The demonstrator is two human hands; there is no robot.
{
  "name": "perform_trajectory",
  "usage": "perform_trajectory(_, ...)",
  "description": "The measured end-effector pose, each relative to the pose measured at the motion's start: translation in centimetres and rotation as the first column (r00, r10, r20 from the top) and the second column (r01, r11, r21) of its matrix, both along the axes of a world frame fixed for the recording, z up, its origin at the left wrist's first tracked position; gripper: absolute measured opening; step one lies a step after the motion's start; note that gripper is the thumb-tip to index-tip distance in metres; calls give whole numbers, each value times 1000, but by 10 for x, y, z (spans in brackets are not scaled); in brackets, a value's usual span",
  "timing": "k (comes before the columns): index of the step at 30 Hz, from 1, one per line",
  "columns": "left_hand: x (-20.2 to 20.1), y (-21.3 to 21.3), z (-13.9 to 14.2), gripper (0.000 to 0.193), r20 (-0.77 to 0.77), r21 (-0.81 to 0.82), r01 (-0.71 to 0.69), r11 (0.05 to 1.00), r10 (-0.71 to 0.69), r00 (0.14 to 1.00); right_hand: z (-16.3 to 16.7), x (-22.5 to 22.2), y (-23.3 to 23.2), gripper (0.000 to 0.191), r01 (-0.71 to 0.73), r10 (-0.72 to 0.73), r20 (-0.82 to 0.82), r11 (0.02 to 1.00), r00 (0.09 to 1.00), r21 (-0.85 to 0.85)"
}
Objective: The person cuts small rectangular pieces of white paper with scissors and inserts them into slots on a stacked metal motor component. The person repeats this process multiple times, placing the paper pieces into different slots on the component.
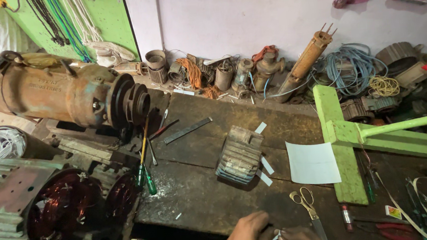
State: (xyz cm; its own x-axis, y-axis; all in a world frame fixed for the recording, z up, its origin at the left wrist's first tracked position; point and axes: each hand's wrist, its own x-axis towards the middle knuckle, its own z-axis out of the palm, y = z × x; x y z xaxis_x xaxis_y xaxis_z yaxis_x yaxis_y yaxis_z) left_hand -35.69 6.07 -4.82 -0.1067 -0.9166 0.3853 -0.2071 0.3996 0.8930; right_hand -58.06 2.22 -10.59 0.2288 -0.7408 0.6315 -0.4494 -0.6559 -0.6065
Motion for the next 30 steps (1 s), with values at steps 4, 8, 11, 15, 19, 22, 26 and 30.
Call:
perform_trajectory(4,-1,-4,-2,14,-86,105,63,992,-54,995,-18,-3,4,10,65,-86,113,982,990,180)
perform_trajectory(8,-14,-11,1,20,-162,269,2,963,43,986,-52,-13,-1,8,82,-301,235,758,924,648)
perform_trajectory(11,-16,-17,3,22,-167,246,-2,969,45,985,-54,-15,-6,8,171,-328,94,690,940,703)
perform_trajectory(15,-19,-22,-1,26,-115,352,64,934,-25,993,-12,-16,9,10,-17,-182,258,786,949,618)
perform_trajectory(19,-36,-29,-7,26,-58,395,125,910,-111,992,39,-26,27,14,37,-107,66,752,992,658)
perform_trajectory(22,-55,-36,-12,23,16,294,127,947,-138,990,47,-35,29,13,17,-358,122,362,926,932)
perform_trajectory(26,-87,-58,-32,24,91,228,155,961,-180,980,17,-64,10,18,-96,-368,298,477,881,874)
perform_trajectory(30,-125,-109,-73,31,315,84,84,993,-106,943,-26,-115,-44,34,440,-232,-375,538,897,719)
